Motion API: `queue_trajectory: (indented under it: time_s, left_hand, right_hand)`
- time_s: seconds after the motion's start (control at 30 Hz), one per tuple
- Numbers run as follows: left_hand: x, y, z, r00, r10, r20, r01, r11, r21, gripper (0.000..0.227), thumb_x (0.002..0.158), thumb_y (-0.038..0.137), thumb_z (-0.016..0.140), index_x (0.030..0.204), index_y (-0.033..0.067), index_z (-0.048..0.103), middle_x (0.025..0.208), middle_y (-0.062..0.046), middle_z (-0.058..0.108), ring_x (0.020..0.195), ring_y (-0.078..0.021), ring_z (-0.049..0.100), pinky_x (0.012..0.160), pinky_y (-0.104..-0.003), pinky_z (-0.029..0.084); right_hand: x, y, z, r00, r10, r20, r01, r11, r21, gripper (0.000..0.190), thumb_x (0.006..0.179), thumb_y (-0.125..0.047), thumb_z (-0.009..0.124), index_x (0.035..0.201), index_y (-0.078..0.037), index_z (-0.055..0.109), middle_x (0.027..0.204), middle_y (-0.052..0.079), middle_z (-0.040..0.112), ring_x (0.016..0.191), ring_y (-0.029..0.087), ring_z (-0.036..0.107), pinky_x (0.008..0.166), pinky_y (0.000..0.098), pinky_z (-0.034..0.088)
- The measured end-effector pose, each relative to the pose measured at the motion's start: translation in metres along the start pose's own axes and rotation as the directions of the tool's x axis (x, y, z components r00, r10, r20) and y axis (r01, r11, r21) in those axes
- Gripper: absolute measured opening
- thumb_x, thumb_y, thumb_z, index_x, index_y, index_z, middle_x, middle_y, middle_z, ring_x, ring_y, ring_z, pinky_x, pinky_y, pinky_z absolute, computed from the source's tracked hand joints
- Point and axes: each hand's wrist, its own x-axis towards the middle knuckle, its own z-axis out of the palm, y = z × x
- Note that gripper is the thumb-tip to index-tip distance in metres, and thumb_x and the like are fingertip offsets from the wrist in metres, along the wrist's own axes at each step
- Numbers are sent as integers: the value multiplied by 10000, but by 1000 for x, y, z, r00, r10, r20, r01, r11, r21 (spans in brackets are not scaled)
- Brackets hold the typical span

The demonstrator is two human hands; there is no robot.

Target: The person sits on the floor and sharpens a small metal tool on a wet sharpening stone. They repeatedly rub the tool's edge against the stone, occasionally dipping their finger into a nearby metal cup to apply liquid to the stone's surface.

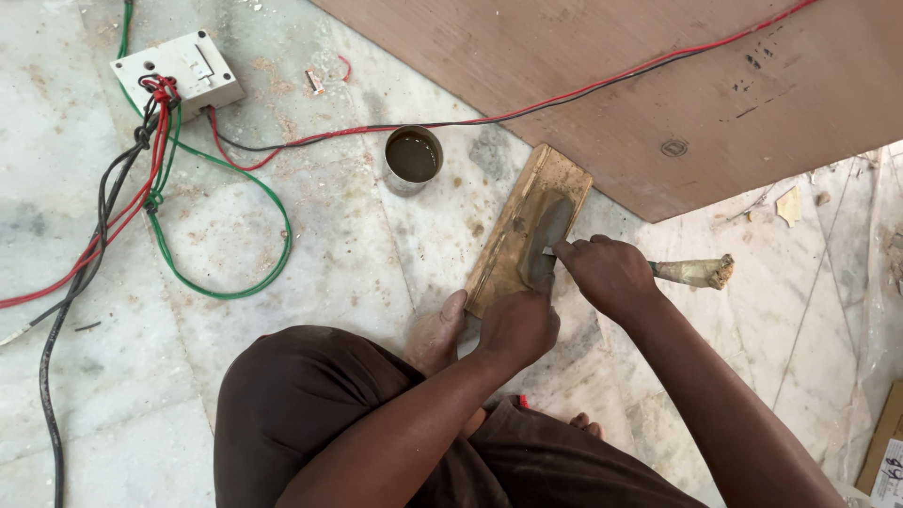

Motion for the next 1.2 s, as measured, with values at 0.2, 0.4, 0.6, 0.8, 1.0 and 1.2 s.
queue_trajectory:
  time_s: [0.2, 0.4, 0.6, 0.8, 1.0, 1.2]
  left_hand:
    - [6, 0, -5, 998, -60, 2, 60, 998, 2, 718, 888, 157, 578, 1562, 57, 351, 850, -220, 722, 760, -412, 708, 689, -545, 551]
    - [24, -17, -6, 996, -31, 82, 28, 999, 41, 831, 858, 172, 599, 1618, 108, 270, 964, -216, 726, 868, -400, 709, 773, -529, 561]
    - [27, -18, -18, 980, -29, 199, 7, 993, 114, 854, 835, 121, 576, 1627, 195, 266, 1017, -191, 726, 931, -369, 713, 821, -511, 558]
    - [27, -4, -21, 970, -16, 243, -36, 978, 208, 853, 836, 88, 546, 1628, 94, 230, 983, -215, 732, 883, -369, 726, 782, -506, 570]
    - [19, 10, -23, 958, -43, 282, -17, 979, 205, 890, 852, 85, 540, 1631, -8, 121, 962, -274, 712, 822, -403, 718, 726, -530, 566]
    - [20, 7, -18, 968, -31, 247, -17, 981, 191, 927, 826, 87, 566, 1616, -35, 97, 943, -260, 716, 811, -400, 716, 703, -534, 566]
  right_hand:
    - [-3, 3, 5, 992, -60, -112, 59, 998, -10, 276, 890, -123, 572, 1144, -179, 662, 915, 27, 727, 939, 243, 705, 714, 401, 589]
    - [-2, 4, 14, 990, -69, -124, 62, 996, -58, 317, 907, -144, 578, 1210, -189, 657, 870, 53, 720, 851, 250, 721, 669, 402, 590]
    - [-4, 2, 24, 986, -22, -167, 24, 1000, 13, 330, 880, -98, 590, 1202, -142, 647, 871, 67, 725, 853, 247, 724, 679, 401, 597]
    - [-6, -1, 23, 991, -12, -134, 13, 1000, 7, 239, 905, -109, 589, 1142, -83, 606, 868, 85, 721, 853, 250, 724, 665, 396, 599]
    - [-3, -1, 17, 993, 102, -53, -93, 985, 146, 152, 964, -164, 573, 1084, -80, 614, 848, 108, 724, 882, 275, 723, 722, 426, 592]
    - [6, -9, 18, 982, 162, 100, -167, 985, 45, 170, 937, -106, 547, 1073, -40, 625, 925, 134, 725, 905, 283, 737, 725, 410, 607]
